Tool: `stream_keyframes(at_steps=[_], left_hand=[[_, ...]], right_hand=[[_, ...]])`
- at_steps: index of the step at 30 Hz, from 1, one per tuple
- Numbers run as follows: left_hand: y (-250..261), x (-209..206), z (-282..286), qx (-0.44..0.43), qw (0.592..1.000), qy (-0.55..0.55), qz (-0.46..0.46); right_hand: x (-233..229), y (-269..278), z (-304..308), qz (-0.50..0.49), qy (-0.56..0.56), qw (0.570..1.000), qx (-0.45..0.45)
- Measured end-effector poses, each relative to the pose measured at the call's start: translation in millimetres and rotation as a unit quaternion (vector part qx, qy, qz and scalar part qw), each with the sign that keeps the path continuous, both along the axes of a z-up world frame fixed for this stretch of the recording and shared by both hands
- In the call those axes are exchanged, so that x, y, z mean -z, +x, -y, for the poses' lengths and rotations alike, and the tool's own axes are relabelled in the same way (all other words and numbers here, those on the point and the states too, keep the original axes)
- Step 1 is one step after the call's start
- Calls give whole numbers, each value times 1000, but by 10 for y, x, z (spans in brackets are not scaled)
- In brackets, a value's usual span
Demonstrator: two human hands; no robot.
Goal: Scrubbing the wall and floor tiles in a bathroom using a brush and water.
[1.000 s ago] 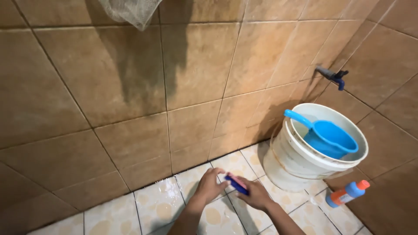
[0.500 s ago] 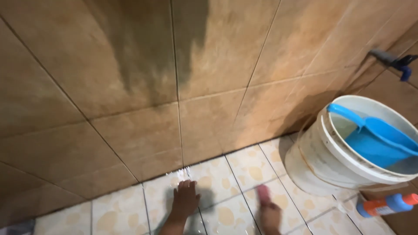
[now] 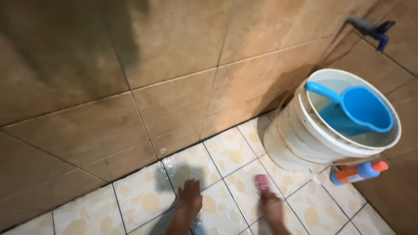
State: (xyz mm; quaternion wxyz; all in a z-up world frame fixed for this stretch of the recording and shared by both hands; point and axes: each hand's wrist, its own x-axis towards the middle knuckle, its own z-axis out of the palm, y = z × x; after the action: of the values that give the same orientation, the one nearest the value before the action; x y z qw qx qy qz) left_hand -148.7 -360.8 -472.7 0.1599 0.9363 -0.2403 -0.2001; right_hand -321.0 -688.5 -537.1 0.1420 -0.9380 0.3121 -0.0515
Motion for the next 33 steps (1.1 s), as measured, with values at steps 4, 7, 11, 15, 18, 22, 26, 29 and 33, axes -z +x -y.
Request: stream_keyframes(at_steps=[4, 7, 11, 15, 18, 22, 26, 29, 33], left_hand=[[-95, 185, 86, 6, 999, -32, 33], [-183, 126, 191, 2, 998, -70, 6], [-221, -48, 332, 33, 998, -57, -12], [-221, 55, 505, 38, 998, -40, -35], [-283, 285, 597, 41, 999, -25, -2], [-341, -592, 863, 24, 987, 98, -125], [-490, -126, 985, 58, 983, 163, -59], [-511, 458, 1017, 22, 989, 142, 40], [-570, 793, 932, -6, 990, 79, 113]], right_hand=[[-9, -249, 443, -11, -100, 988, 115], [190, -52, 334, -43, -70, 979, 186], [-977, 578, -967, 109, 118, 986, 50], [-1039, 776, -1317, 208, 84, 954, -200], [-813, 644, -1020, 168, 40, 965, -198], [-1, -82, 142, 213, -26, 971, -109], [-176, -882, 966, 89, -14, 990, 111], [-279, -938, 1070, 21, -79, 986, 147], [-93, -511, 718, -16, -84, 987, 133]])
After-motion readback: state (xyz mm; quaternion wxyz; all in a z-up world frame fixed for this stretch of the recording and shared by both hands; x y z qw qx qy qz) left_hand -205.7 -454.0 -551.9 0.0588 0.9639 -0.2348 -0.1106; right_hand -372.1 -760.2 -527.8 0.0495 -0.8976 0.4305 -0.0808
